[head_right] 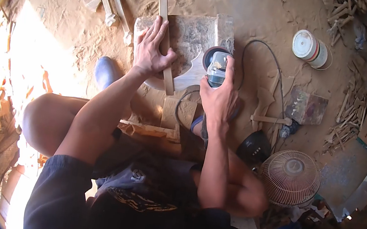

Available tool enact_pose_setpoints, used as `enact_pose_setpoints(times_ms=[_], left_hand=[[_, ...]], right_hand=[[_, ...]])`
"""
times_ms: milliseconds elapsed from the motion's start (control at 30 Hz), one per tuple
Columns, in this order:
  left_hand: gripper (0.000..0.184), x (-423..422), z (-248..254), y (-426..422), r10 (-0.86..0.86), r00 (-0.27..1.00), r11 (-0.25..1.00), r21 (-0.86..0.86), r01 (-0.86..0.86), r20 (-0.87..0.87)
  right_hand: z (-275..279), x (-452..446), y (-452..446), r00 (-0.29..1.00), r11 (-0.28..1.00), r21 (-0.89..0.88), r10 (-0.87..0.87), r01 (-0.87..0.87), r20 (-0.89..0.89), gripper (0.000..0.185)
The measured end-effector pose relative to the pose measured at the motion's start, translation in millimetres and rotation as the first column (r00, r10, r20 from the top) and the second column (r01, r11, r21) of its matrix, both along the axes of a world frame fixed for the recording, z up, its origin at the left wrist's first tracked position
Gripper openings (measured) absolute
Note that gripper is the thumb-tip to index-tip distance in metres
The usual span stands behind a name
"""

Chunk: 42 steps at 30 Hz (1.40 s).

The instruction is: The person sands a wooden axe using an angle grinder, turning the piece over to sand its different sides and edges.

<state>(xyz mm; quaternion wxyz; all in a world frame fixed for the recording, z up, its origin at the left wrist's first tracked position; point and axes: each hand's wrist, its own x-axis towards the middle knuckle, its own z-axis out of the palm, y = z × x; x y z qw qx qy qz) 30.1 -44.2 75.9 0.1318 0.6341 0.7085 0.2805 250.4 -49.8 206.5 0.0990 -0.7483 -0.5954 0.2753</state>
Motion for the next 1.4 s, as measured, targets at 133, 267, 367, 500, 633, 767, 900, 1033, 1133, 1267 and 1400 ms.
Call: enact_pose_setpoints(times_ms=[133, 267, 367, 500, 633, 767, 900, 1033, 1133, 1267, 1400], left_hand=[[0.093, 0, 1, 0, -0.004, 1.0, 1.0, -0.024, 0.005, 0.008], [0.092, 0, 0, 0, -0.002, 1.0, 1.0, -0.002, 0.002, 0.017], [0.092, 1, 0, 0, 0.003, 1.0, 1.0, 0.002, -0.003, 0.016], [0.092, 0, -1, 1, 0.001, 1.0, 1.0, -0.018, -0.001, 0.001], [0.093, 1, 3, 0, -0.002, 1.0, 0.999, -0.034, 0.001, -0.013], [0.093, 0, 2, 0, -0.004, 1.0, 1.0, -0.026, 0.003, -0.025], [0.094, -1, 0, 0, -0.012, 1.0, 1.0, -0.021, 0.012, -0.025], [0.095, 1, 2, 1, -0.011, 1.0, 0.999, -0.034, 0.01, -0.028], [0.095, 1, 2, 2, -0.01, 1.0, 1.0, -0.028, 0.009, -0.016], [0.094, 0, -2, -1, -0.016, 1.0, 1.0, -0.011, 0.016, -0.021], [0.093, 1, 3, 0, -0.013, 1.0, 1.0, -0.019, 0.012, -0.01]], right_hand=[[1, -7, -10, 0.987, 0.988, -0.003, 0.157, -0.157, -0.018, 0.081], [-9, 1, -17, 0.994, 0.994, 0.063, 0.09, -0.093, 0.055, 0.086], [1, 11, -22, 0.998, 0.998, 0.051, -0.025, 0.022, 0.055, 0.083], [10, 18, -31, 0.999, 0.996, 0.076, -0.037, 0.037, -0.011, 0.081], [-7, 8, -29, 0.994, 0.99, 0.106, 0.095, -0.088, -0.062, 0.085], [-10, -2, -26, 0.997, 0.997, 0.01, 0.079, -0.078, -0.028, 0.089], [-3, 10, -41, 1.0, 1.0, 0.02, -0.018, 0.018, 0.003, 0.088], [4, 29, -68, 0.995, 0.993, 0.075, -0.097, 0.096, 0.011, 0.084], [4, 33, -73, 0.995, 0.99, 0.105, -0.086, 0.092, -0.06, 0.082], [0, 17, -63, 0.989, 0.998, 0.066, 0.007, 0.003, -0.151, 0.085], [-5, 2, -50, 0.993, 0.995, 0.012, 0.099, -0.099, -0.069, 0.089]])
